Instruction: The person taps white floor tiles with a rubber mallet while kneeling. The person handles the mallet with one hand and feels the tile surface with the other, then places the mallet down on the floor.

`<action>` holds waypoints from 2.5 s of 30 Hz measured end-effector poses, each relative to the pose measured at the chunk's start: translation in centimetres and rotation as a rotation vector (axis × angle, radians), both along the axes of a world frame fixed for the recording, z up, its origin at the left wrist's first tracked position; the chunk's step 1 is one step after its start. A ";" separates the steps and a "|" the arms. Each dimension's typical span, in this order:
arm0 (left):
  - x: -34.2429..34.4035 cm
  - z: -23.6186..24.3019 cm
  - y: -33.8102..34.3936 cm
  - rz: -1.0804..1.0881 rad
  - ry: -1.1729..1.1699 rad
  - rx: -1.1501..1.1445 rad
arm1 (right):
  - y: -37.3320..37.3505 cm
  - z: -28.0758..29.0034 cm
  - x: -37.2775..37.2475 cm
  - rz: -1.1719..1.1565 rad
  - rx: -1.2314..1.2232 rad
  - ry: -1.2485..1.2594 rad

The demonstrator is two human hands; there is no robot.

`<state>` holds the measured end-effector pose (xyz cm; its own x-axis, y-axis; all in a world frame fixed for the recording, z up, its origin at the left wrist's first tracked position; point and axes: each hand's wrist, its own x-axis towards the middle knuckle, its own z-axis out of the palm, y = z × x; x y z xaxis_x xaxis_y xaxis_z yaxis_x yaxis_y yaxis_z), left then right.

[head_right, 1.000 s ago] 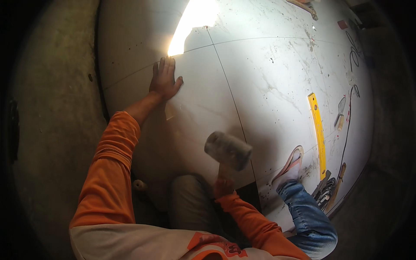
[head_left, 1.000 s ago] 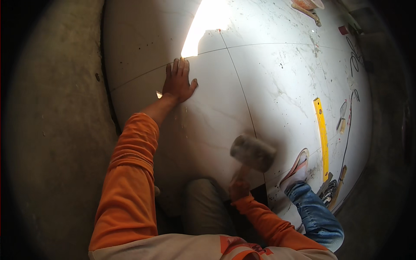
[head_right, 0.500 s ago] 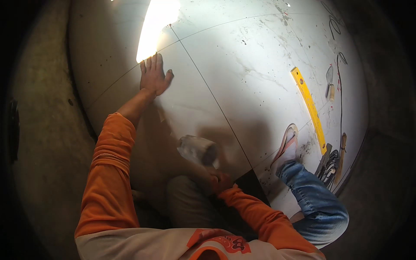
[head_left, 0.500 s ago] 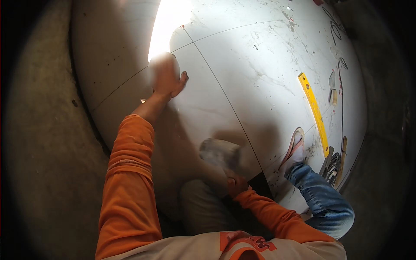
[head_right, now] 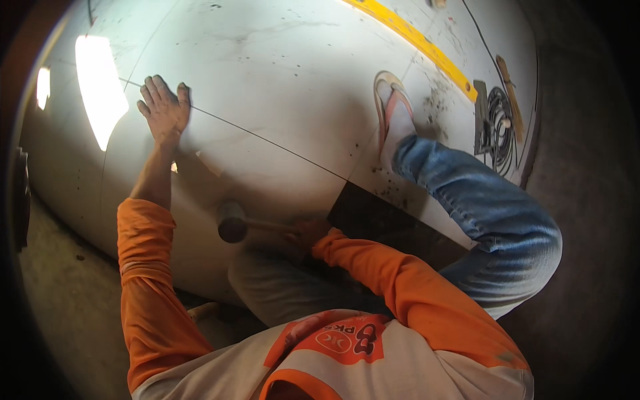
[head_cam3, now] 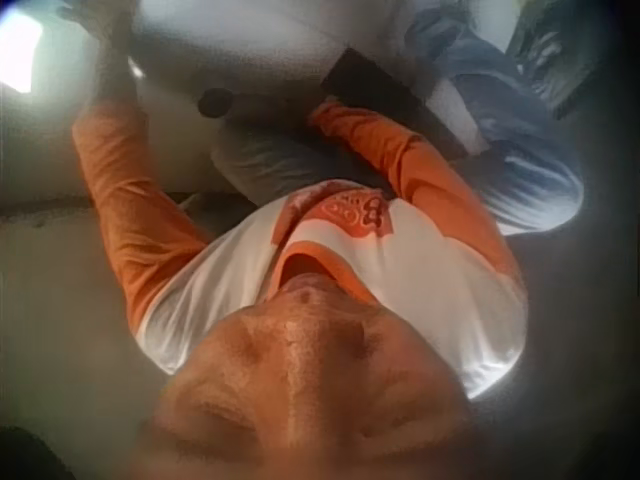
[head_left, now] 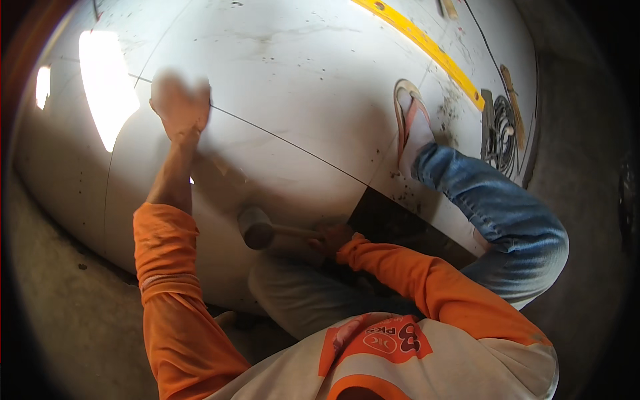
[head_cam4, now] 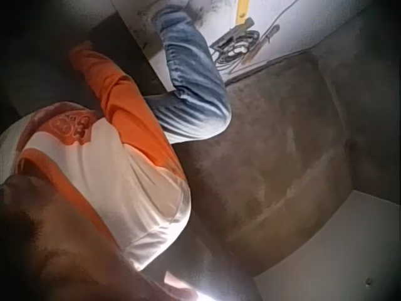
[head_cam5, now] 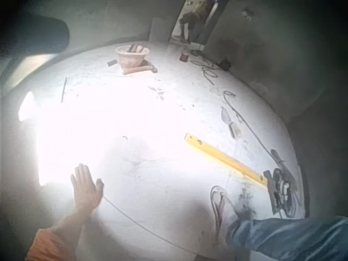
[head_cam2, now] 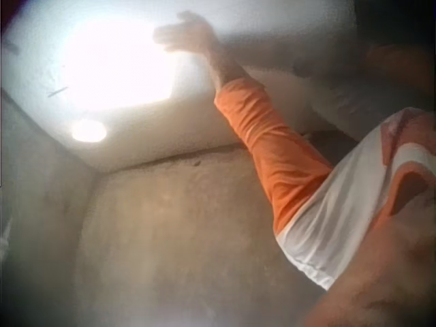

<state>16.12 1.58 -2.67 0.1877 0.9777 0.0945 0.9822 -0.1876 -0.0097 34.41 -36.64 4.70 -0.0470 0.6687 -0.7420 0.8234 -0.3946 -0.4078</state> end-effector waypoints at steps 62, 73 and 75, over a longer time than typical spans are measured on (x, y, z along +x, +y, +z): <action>-18.8 3.3 -30.2 0.522 0.105 -0.147 | 8.5 9.1 -5.5 0.465 0.281 -0.090; -23.5 2.4 -29.4 0.435 -0.340 -0.277 | 2.2 3.2 0.3 -0.178 0.463 0.082; -24.8 5.0 -30.0 0.731 -1.051 -0.308 | 0.2 1.7 2.2 -0.134 0.464 0.104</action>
